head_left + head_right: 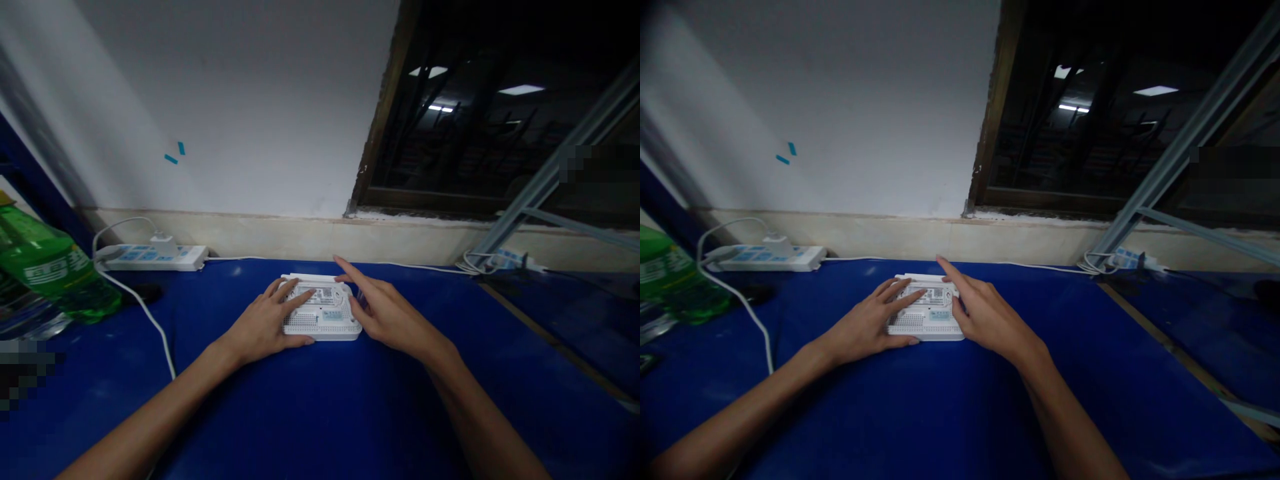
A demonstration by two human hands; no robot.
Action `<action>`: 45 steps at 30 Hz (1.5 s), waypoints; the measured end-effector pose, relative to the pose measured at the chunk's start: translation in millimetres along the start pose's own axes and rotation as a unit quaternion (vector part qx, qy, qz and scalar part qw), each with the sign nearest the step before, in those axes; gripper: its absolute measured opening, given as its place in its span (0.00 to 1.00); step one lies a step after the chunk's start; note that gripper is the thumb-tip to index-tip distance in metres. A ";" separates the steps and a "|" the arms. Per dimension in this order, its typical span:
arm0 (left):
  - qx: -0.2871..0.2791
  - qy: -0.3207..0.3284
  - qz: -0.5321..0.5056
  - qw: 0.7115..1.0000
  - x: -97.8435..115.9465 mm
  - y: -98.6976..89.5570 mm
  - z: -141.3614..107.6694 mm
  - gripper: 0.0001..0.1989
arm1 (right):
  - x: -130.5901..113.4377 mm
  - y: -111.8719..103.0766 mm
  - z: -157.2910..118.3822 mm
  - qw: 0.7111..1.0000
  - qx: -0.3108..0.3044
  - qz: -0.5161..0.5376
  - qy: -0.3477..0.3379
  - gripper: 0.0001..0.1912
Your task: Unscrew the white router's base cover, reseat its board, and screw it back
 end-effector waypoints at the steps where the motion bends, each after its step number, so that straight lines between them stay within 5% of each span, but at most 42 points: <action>1: 0.000 -0.001 0.000 1.000 0.2 -0.1 -0.1 0.44 | -2.0 -1.1 -1.4 1.000 -0.003 0.002 0.004 0.43; 3: 0.002 -0.001 -0.001 1.000 0.5 -0.3 -0.3 0.44 | -3.4 -1.6 -2.3 1.000 0.002 -0.005 0.005 0.44; 8: -0.001 -0.001 -0.001 1.000 0.4 -0.4 -0.6 0.44 | 10.0 5.5 3.5 0.998 0.047 -0.039 0.020 0.22; 17: -0.002 0.003 0.008 1.000 -0.9 1.2 0.0 0.44 | 2.5 -0.1 -1.6 0.999 0.026 0.017 0.023 0.44; 23: 0.003 0.007 0.017 1.000 -1.4 2.3 0.3 0.44 | 12.3 7.1 0.7 0.996 0.072 -0.050 0.008 0.21; 33: -0.003 -0.001 0.026 1.000 0.7 1.7 -1.0 0.44 | 2.0 -0.8 -3.6 0.999 0.043 0.015 -0.005 0.40; 40: 0.004 0.009 0.027 1.000 -0.7 2.7 -0.6 0.44 | 7.9 3.3 -1.7 0.996 0.077 -0.027 -0.021 0.16; 45: 0.003 0.008 0.028 1.000 0.1 2.0 -0.2 0.43 | 5.9 1.1 -2.2 0.996 0.080 -0.008 -0.028 0.20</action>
Point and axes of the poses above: each hand's wrist, its own z-axis towards the middle knuckle, its own y-axis out of the palm, x = y × z, the point moved 3 cm from there along z, towards the middle knuckle, and after that the axes turned 4 degrees about y, right-handed, at the moved point
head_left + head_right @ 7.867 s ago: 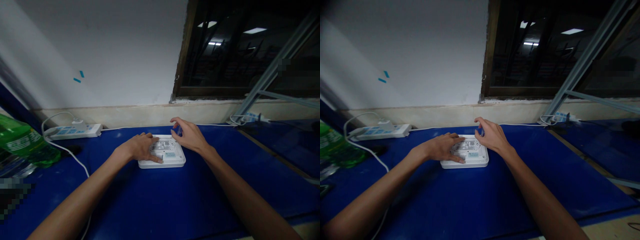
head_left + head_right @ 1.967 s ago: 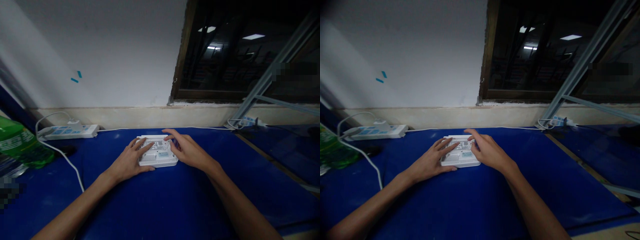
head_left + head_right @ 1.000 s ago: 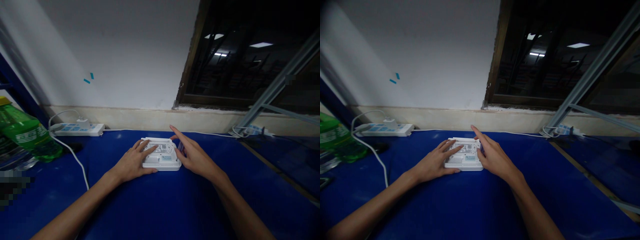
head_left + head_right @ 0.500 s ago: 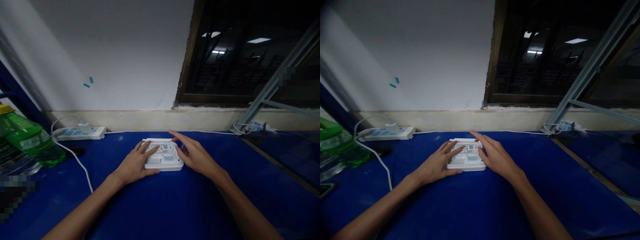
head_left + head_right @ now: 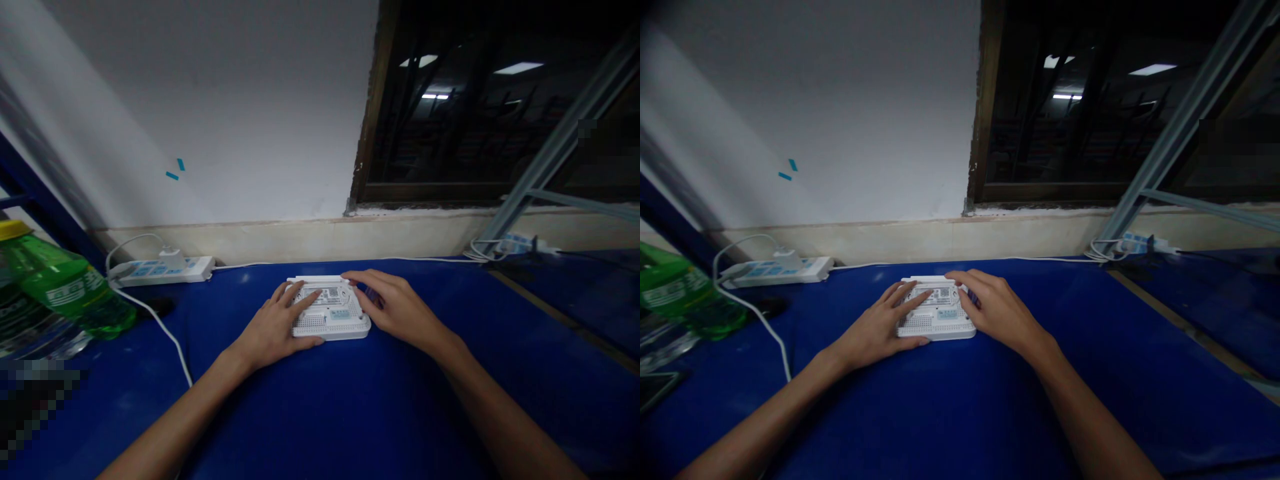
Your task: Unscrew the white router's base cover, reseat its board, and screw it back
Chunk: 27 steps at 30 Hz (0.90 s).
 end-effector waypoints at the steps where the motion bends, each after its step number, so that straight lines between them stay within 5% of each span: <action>1: 0.000 0.001 0.001 1.000 0.1 -0.2 0.1 0.43 | -1.3 -1.4 -0.5 1.000 -0.006 -0.003 -0.002 0.23; 4: -0.001 0.005 0.000 1.000 0.4 -0.5 0.0 0.44 | -2.7 -3.7 -2.1 1.000 -0.022 -0.020 -0.003 0.30; 11: -0.005 -0.001 -0.002 1.000 0.4 -0.6 -1.1 0.44 | 3.3 3.8 -0.4 1.000 -0.008 -0.028 0.001 0.18; 17: -0.007 -0.002 0.001 1.000 1.1 -1.2 -0.8 0.45 | -3.5 1.6 -1.8 1.000 -0.024 -0.013 0.000 0.31; 23: -0.002 0.001 -0.004 1.000 0.6 -0.5 -0.4 0.44 | 3.3 3.0 -1.8 1.000 0.000 -0.020 0.003 0.19; 27: 0.000 0.004 -0.001 1.000 0.3 0.0 -0.2 0.44 | -1.4 0.9 -2.1 1.000 -0.006 0.007 -0.005 0.25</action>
Point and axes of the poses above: each hand's wrist, its own z-axis towards the middle knuckle, its own y-axis out of the palm, x = y × z, the point moved 3 cm from there along z, towards the middle knuckle, and after that the axes turned 4 degrees about y, right-handed, at the moved point
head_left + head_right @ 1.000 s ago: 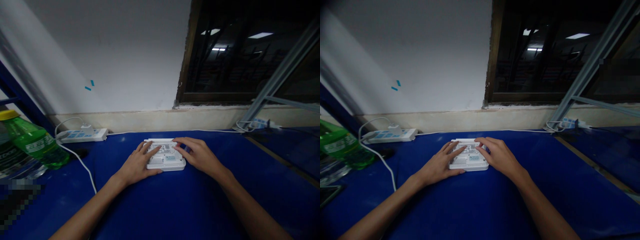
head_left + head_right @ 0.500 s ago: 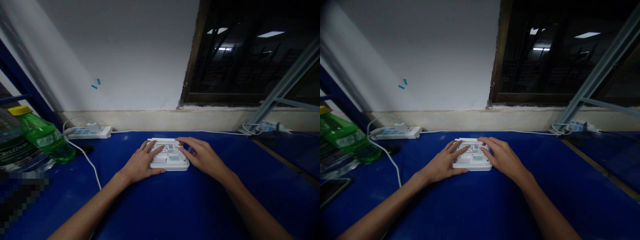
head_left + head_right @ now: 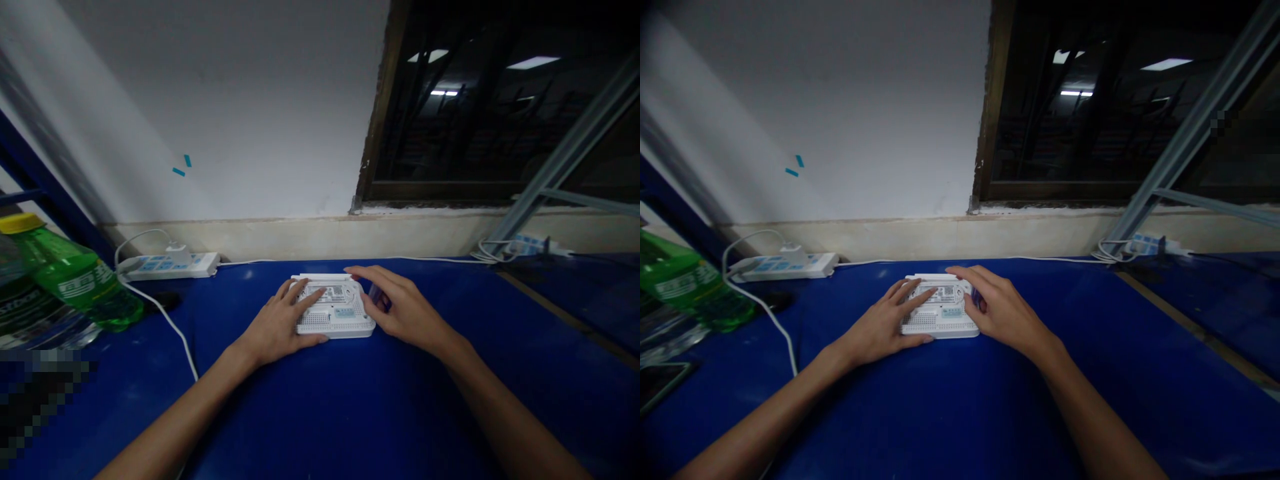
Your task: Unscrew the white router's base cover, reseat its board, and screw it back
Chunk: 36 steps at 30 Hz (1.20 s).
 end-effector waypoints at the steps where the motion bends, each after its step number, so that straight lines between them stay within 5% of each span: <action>1: 0.001 0.001 0.001 1.000 0.0 0.1 0.0 0.44 | -2.0 -0.6 -0.2 1.000 -0.005 0.002 -0.003 0.28; 9: 0.007 0.004 0.004 1.000 -0.8 1.7 -0.1 0.43 | 1.8 1.8 -0.9 1.000 -0.006 -0.016 0.005 0.24; 15: 0.005 0.001 0.000 1.000 -1.3 2.2 -0.3 0.43 | -4.1 -2.1 -1.4 1.000 -0.023 0.003 0.011 0.33; 22: 0.003 0.002 -0.001 1.000 -0.8 1.7 -0.2 0.43 | 1.1 2.0 -0.3 1.000 -0.009 0.012 0.016 0.22; 29: 0.012 0.008 -0.003 1.000 -1.5 2.9 -0.4 0.43 | -1.4 -0.5 -1.6 0.999 -0.030 0.019 0.024 0.32; 36: 0.008 0.005 0.002 1.000 -0.5 2.0 -0.2 0.43 | 2.6 4.5 -0.5 0.999 -0.017 0.017 0.026 0.21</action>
Point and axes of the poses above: each hand's wrist, its own z-axis towards the middle knuckle, its own y-axis out of the palm, x = y × z, the point moved 3 cm from there along z, towards the middle knuckle, and after that the axes turned 4 degrees about y, right-handed, at the moved point
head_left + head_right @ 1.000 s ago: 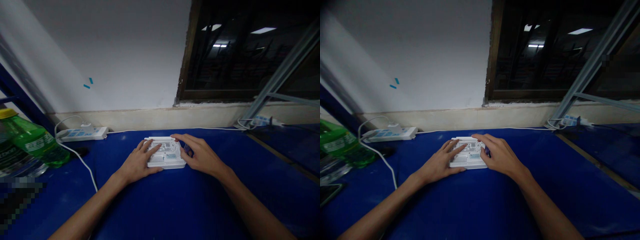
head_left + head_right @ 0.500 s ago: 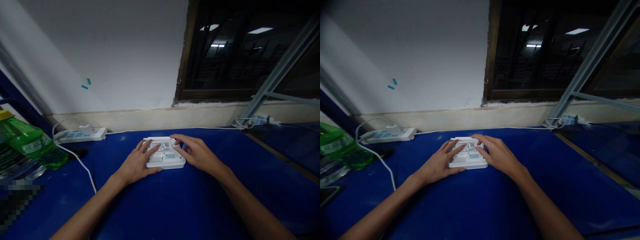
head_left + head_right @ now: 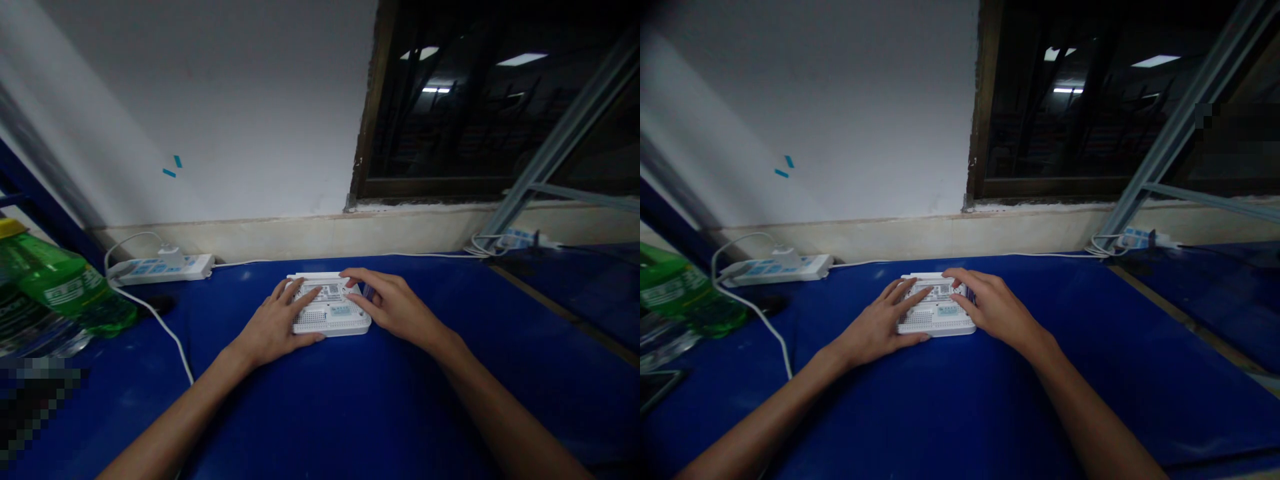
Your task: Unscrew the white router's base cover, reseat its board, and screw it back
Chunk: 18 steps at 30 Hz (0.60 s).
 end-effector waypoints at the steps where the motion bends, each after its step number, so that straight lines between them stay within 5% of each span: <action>1: 0.001 0.000 0.000 1.000 0.0 -0.2 0.1 0.43 | -1.4 -0.2 -0.3 1.000 -0.002 0.005 -0.003 0.23; 5: 0.000 0.000 0.003 1.000 0.2 -0.8 0.3 0.43 | -6.4 -1.8 -1.9 1.000 -0.016 0.010 -0.013 0.31; 11: 0.000 -0.007 0.005 1.000 0.5 -0.4 0.1 0.42 | -0.9 -3.2 -0.8 1.000 0.019 -0.016 0.002 0.14; 16: -0.005 -0.008 0.003 1.000 0.0 0.3 -0.1 0.43 | -7.3 -4.0 -0.9 1.000 0.002 -0.018 -0.008 0.33; 18: -0.003 -0.006 0.002 1.000 0.3 -0.2 -0.1 0.43 | -7.4 -3.1 -1.0 1.000 0.003 -0.030 -0.006 0.32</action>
Point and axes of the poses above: each hand's wrist, its own z-axis towards the middle knuckle, its own y-axis out of the palm, x = y × z, the point moved 3 cm from there along z, towards the middle knuckle, and after that the axes turned 4 degrees about y, right-handed, at the moved point
